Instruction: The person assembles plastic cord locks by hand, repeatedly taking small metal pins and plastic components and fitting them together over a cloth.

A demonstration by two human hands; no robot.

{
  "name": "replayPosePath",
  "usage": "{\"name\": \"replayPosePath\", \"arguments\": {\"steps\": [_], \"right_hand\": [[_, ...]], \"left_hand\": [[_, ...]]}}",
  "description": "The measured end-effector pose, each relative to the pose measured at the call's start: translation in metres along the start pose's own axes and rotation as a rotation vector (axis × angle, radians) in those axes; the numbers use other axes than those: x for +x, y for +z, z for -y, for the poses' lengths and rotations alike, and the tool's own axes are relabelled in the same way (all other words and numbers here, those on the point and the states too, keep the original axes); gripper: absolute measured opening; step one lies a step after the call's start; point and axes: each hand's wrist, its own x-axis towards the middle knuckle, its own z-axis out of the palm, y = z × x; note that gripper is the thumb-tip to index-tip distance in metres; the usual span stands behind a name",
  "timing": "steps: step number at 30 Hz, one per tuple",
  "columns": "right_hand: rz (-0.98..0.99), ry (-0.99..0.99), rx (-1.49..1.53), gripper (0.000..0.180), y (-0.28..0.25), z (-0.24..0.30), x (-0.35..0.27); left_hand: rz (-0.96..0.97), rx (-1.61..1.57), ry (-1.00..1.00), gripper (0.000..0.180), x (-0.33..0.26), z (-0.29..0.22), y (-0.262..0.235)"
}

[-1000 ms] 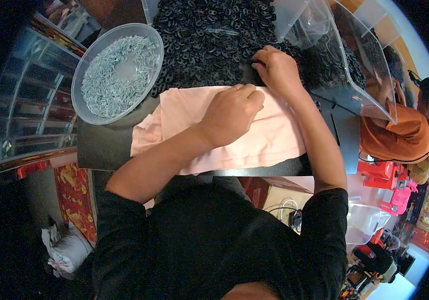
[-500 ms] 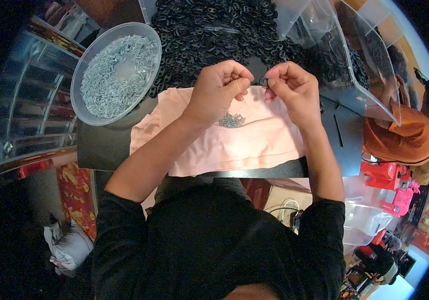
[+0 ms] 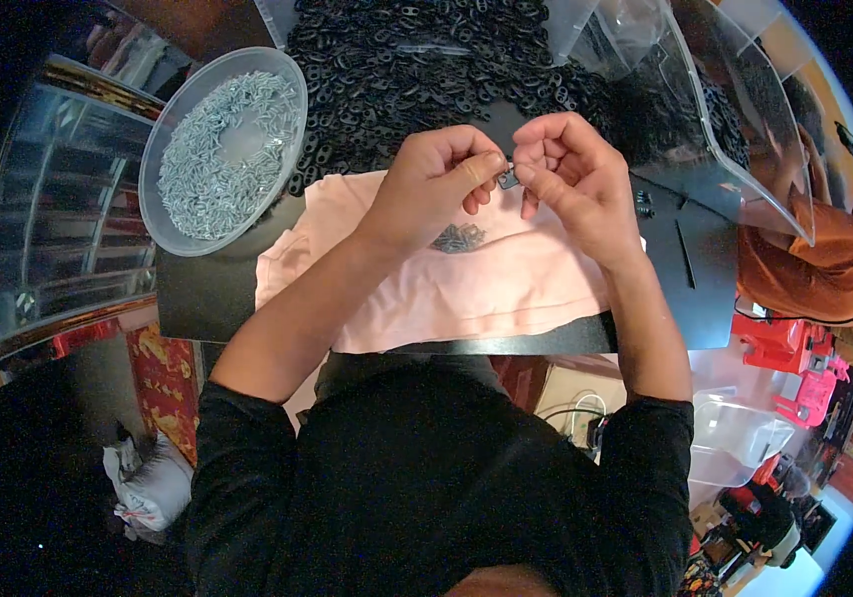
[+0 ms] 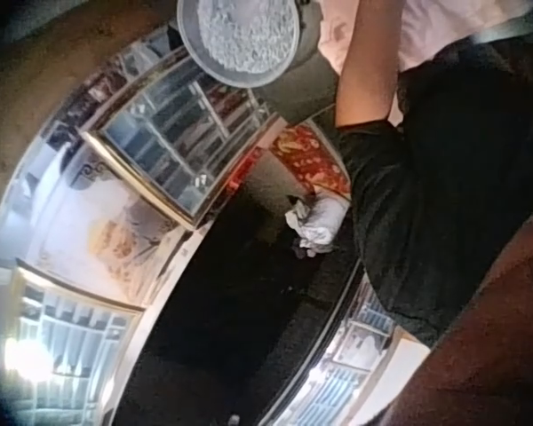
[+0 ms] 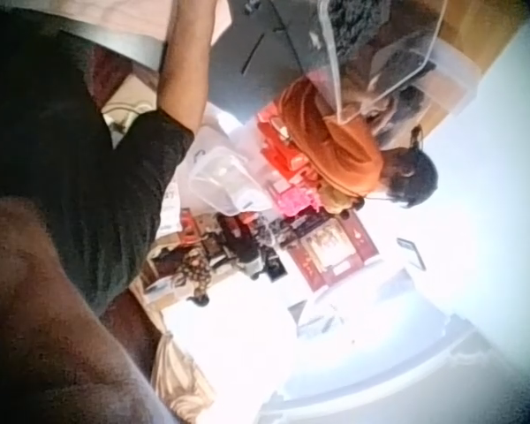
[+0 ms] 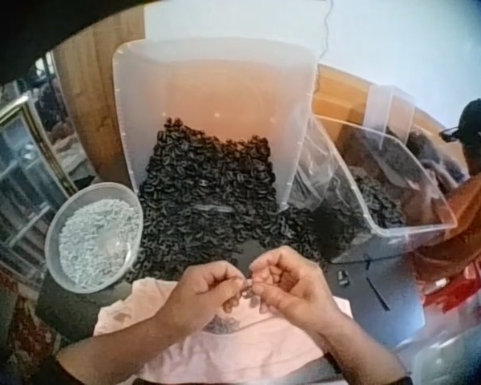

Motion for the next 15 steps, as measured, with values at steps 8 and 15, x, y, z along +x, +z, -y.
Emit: {"name": "replayPosePath", "arguments": {"steps": [8, 15], "right_hand": [[-0.038, 0.007, -0.062, 0.016, 0.006, 0.001, -0.003], [-0.116, -0.134, -0.371, 0.013, 0.011, -0.012, -0.007]], "left_hand": [[-0.022, 0.174, 0.048, 0.013, -0.003, -0.001, 0.0], [-0.072, 0.371, 0.149, 0.012, -0.005, 0.002, -0.001]]}}
